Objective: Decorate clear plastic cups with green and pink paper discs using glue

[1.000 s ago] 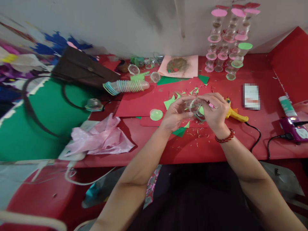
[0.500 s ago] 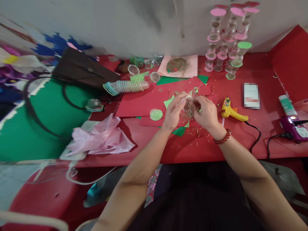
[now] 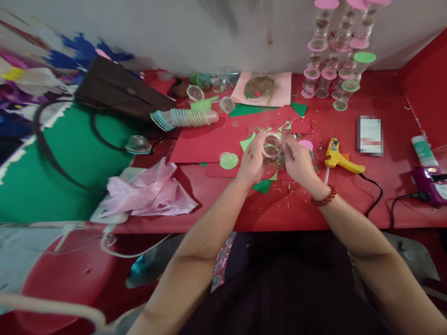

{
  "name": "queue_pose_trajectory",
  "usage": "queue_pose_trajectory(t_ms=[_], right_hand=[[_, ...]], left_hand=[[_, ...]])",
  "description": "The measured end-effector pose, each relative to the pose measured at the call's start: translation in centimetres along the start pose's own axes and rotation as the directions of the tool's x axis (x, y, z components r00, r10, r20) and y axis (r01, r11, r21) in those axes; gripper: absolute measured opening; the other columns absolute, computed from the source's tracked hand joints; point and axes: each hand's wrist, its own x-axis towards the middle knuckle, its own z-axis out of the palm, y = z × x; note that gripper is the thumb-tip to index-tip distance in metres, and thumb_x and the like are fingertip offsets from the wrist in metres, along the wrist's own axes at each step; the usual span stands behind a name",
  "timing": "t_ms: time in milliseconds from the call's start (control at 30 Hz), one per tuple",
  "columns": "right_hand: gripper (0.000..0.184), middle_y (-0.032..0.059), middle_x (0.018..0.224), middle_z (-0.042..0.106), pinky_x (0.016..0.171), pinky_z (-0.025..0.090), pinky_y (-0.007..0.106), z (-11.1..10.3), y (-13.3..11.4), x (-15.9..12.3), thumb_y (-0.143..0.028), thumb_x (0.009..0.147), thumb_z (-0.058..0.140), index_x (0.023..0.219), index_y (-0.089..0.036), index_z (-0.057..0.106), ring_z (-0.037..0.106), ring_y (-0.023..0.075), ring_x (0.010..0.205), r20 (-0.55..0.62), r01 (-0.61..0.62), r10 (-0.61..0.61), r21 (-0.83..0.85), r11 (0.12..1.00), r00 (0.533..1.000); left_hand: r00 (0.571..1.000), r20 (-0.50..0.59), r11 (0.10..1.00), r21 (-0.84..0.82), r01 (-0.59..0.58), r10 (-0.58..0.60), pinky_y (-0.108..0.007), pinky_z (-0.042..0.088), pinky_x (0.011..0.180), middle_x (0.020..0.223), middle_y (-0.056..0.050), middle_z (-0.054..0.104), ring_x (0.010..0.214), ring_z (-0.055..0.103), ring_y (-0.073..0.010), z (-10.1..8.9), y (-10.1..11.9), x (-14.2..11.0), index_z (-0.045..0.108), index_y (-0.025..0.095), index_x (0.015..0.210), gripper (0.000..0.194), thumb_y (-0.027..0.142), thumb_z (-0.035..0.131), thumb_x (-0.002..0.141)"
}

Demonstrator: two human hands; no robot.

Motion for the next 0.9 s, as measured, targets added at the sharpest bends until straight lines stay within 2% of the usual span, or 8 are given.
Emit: queue_pose_trajectory(t_ms=[133,233,333,500,667,767,900], right_hand=[[0.035,-0.0027,0.065,0.047,0.065,0.037,0.033,-0.2,0.1,0.2,-0.028,0.104,0.056,0.072,-0.027,0.042,0.039,0.0166,0.062,0.052,-0.033,0.026,0.131,0.991,0.998],[0.037,-0.0033,0.066,0.047,0.065,0.039,0.033,-0.2,0.1,0.2,-0.029,0.106,0.057,0.072,-0.027,0.043,0.040,0.0160,0.063,0.086,-0.055,0.037,0.221,0.974,0.996],[0.040,-0.0038,0.066,0.045,0.063,0.038,0.032,-0.1,-0.3,0.1,-0.041,0.105,0.062,0.071,-0.027,0.046,0.037,0.0149,0.062,0.118,-0.077,0.039,0.339,0.938,0.992],[0.056,-0.0054,0.064,0.040,0.053,0.029,0.029,-0.5,-1.2,0.1,-0.072,0.089,0.075,0.071,-0.026,0.049,0.029,0.0118,0.057,0.254,-0.213,0.077,0.568,0.795,0.964],[0.059,-0.0067,0.063,0.040,0.052,0.024,0.027,-0.9,-1.5,0.2,-0.070,0.079,0.087,0.069,-0.024,0.051,0.027,0.0087,0.056,0.397,-0.336,0.058,0.680,0.652,0.916],[0.057,-0.0074,0.062,0.039,0.052,0.024,0.026,-1.0,-1.4,0.3,-0.065,0.079,0.089,0.070,-0.024,0.051,0.027,0.0087,0.055,0.421,-0.374,0.060,0.719,0.587,0.905],[0.052,-0.0076,0.064,0.037,0.051,0.025,0.025,-1.2,-1.3,0.6,-0.059,0.078,0.090,0.073,-0.024,0.052,0.029,0.0092,0.056,0.353,-0.338,0.066,0.800,0.495,0.933]], left_hand=[[0.988,0.047,0.985,-0.079,0.153,-0.150,-0.027,0.052,0.051,0.081,-0.004,0.074,0.062,0.066,-0.0148,-0.2,0.1,0.6,0.073,0.025,0.088,0.057,0.080,0.058,0.094],[0.973,0.052,0.962,-0.147,0.231,-0.225,-0.026,0.049,0.046,0.077,-0.004,0.073,0.057,0.063,-0.0126,-0.5,0.3,1.0,0.072,0.024,0.084,0.054,0.077,0.065,0.091],[0.957,0.080,0.935,-0.206,0.290,-0.280,-0.023,0.043,0.041,0.069,-0.002,0.069,0.048,0.054,-0.0090,-0.6,0.7,1.1,0.071,0.023,0.079,0.051,0.073,0.071,0.089],[0.917,0.187,0.892,-0.228,0.390,-0.353,-0.020,0.037,0.038,0.060,0.002,0.063,0.039,0.044,-0.0053,-0.4,2.5,0.8,0.067,0.021,0.075,0.049,0.065,0.065,0.097],[0.860,0.248,0.834,-0.235,0.500,-0.446,-0.019,0.031,0.036,0.056,0.001,0.060,0.036,0.039,-0.0046,-0.5,3.7,0.8,0.065,0.018,0.073,0.052,0.060,0.058,0.102],[0.890,0.201,0.848,-0.274,0.453,-0.410,-0.019,0.032,0.037,0.058,0.002,0.060,0.037,0.040,-0.0049,0.0,3.7,0.5,0.065,0.018,0.072,0.051,0.059,0.056,0.103],[0.966,0.053,0.903,-0.344,0.256,-0.254,-0.021,0.038,0.041,0.067,0.001,0.064,0.044,0.046,-0.0062,0.9,3.7,-0.1,0.064,0.020,0.076,0.052,0.064,0.054,0.102]])
